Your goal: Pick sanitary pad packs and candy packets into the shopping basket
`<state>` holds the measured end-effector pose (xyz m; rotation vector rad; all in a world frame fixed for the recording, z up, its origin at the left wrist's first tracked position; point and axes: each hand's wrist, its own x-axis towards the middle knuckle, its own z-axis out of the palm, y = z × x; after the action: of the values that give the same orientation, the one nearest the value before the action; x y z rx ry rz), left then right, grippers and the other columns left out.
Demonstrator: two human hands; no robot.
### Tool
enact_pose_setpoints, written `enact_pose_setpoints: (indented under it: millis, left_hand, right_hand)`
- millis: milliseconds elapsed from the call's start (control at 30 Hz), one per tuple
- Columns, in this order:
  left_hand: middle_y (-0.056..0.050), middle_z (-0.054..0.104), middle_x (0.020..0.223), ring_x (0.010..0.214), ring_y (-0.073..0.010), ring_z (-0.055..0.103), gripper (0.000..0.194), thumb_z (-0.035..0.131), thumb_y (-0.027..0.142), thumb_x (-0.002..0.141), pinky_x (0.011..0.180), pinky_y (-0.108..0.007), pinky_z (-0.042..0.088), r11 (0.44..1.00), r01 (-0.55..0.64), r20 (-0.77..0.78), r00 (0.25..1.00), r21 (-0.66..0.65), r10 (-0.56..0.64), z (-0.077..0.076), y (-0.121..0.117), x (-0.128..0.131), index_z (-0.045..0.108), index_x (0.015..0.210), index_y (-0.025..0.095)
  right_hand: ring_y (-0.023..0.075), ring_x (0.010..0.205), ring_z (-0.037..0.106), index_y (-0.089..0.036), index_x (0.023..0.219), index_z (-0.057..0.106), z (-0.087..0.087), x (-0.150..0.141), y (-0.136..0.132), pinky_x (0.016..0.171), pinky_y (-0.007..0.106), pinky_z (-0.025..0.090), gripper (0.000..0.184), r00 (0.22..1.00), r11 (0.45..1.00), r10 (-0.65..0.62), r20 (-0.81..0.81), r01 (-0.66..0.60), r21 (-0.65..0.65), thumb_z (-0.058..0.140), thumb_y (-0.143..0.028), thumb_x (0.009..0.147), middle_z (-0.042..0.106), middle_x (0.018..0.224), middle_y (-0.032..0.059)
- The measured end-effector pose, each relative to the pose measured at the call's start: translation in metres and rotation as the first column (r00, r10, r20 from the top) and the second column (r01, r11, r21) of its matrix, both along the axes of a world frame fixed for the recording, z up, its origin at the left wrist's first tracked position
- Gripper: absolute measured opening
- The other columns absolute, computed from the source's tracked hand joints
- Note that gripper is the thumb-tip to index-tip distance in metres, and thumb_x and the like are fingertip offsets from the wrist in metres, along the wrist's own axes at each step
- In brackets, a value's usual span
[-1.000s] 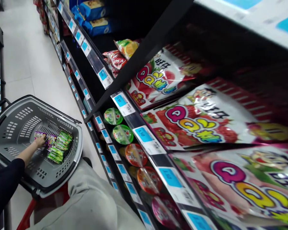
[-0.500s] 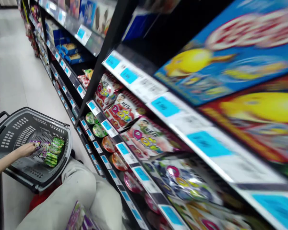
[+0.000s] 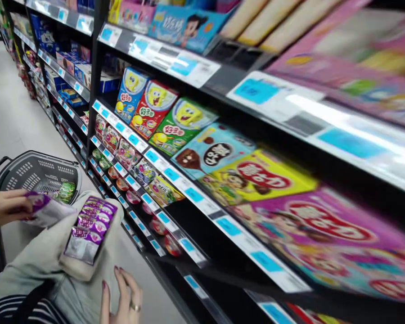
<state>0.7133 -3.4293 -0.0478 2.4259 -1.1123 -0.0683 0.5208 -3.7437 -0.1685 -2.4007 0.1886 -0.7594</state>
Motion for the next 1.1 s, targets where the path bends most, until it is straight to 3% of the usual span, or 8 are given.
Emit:
enact_pose_setpoints:
  millis: [100, 267, 400, 533, 667, 833, 1000, 1100]
  left_hand:
    - [0.001, 0.067, 0.084, 0.069, -0.0132, 0.065, 0.021, 0.051, 0.012, 0.092, 0.059, -0.021, 0.047, 0.938, 0.323, -0.131, 0.943, 0.127, -0.307, 0.016, -0.06, -0.016, 0.068, 0.089, 0.024]
    - [-0.002, 0.064, 0.06, 0.053, -0.0178, 0.058, 0.027, 0.06, 0.0, 0.078, 0.048, -0.03, 0.038, 0.83, 0.518, -0.096, 0.855, 0.207, -0.509, -0.034, -0.136, -0.028, 0.064, 0.061, 0.021]
    - [-0.004, 0.063, 0.056, 0.052, -0.0212, 0.058, 0.035, 0.055, -0.002, 0.08, 0.051, -0.033, 0.043, 0.874, 0.447, -0.047, 0.893, 0.193, -0.447, -0.077, -0.152, -0.037, 0.062, 0.055, 0.021]
    - [-0.004, 0.065, 0.059, 0.053, -0.0219, 0.06, 0.029, 0.06, -0.001, 0.078, 0.053, -0.033, 0.047, 0.913, 0.388, -0.073, 0.922, 0.129, -0.381, -0.095, -0.141, -0.05, 0.064, 0.06, 0.021]
    - [-0.004, 0.074, 0.099, 0.092, -0.0224, 0.068, 0.016, 0.068, 0.01, 0.078, 0.085, -0.031, 0.054, 0.948, 0.317, -0.14, 0.938, -0.017, -0.316, -0.092, -0.121, -0.034, 0.07, 0.085, 0.024]
    - [-0.018, 0.049, 0.147, 0.14, -0.0338, 0.038, 0.05, 0.061, 0.029, 0.088, 0.116, -0.055, 0.029, 0.989, -0.073, -0.235, 0.971, -0.13, 0.041, -0.104, -0.117, 0.029, 0.051, 0.136, 0.016]
    - [-0.014, 0.064, 0.131, 0.119, -0.0268, 0.061, 0.039, 0.055, 0.034, 0.095, 0.105, -0.048, 0.045, 0.972, -0.172, -0.457, 0.885, -0.157, 0.083, -0.141, -0.139, 0.059, 0.057, 0.13, 0.015]
    - [-0.008, 0.07, 0.114, 0.105, -0.0246, 0.066, 0.036, 0.051, 0.044, 0.097, 0.096, -0.047, 0.051, 0.966, -0.197, -0.54, 0.838, -0.17, 0.076, -0.154, -0.145, 0.058, 0.065, 0.114, 0.015]
  right_hand:
    - [0.0281, 0.096, 0.065, -0.025, 0.12, 0.057, -0.007, -0.008, -0.001, 0.08, 0.044, 0.056, 0.023, 1.0, 0.998, 0.021, -0.001, -0.021, 0.057, 0.052, -0.03, 0.098, 0.061, 0.108, 0.0109]
    - [0.0235, 0.083, 0.067, -0.022, 0.116, 0.06, -0.019, -0.01, -0.001, 0.07, 0.034, 0.056, 0.022, 0.987, 0.98, 0.135, -0.088, -0.12, 0.161, 0.052, -0.028, 0.096, 0.065, 0.103, 0.0086]
    - [0.0276, 0.097, 0.064, -0.022, 0.116, 0.059, -0.029, 0.005, 0.01, 0.081, 0.039, 0.055, 0.026, 0.967, 0.976, 0.214, -0.136, -0.205, 0.077, 0.058, -0.031, 0.092, 0.068, 0.107, 0.0089]
    - [0.0354, 0.104, 0.059, -0.015, 0.122, 0.056, -0.045, 0.028, 0.029, 0.087, 0.049, 0.047, 0.056, 0.952, 0.973, 0.118, -0.281, -0.168, -0.158, 0.078, -0.027, 0.072, 0.067, 0.116, 0.0152]
    - [0.0384, 0.105, 0.057, -0.005, 0.128, 0.055, -0.062, 0.037, 0.053, 0.09, 0.052, 0.043, 0.072, 0.926, 0.95, 0.018, -0.376, -0.134, -0.284, 0.086, -0.02, 0.064, 0.066, 0.117, 0.0212]
    - [0.045, 0.12, 0.05, -0.007, 0.134, 0.054, -0.079, 0.025, 0.064, 0.096, 0.057, 0.038, 0.078, 0.923, 0.914, -0.017, -0.384, -0.141, -0.381, 0.087, -0.026, 0.065, 0.055, 0.135, 0.027]
    - [0.0414, 0.134, 0.039, -0.031, 0.139, 0.054, -0.077, 0.037, 0.058, 0.105, 0.056, 0.033, 0.066, 0.937, 0.832, 0.166, -0.307, -0.3, -0.467, 0.075, -0.033, 0.077, 0.049, 0.148, 0.0127]
    - [0.0396, 0.137, 0.038, -0.033, 0.146, 0.046, -0.068, 0.061, 0.055, 0.11, 0.055, 0.029, 0.068, 0.91, 0.809, 0.204, -0.36, -0.364, -0.461, 0.067, -0.03, 0.081, 0.045, 0.152, 0.0082]
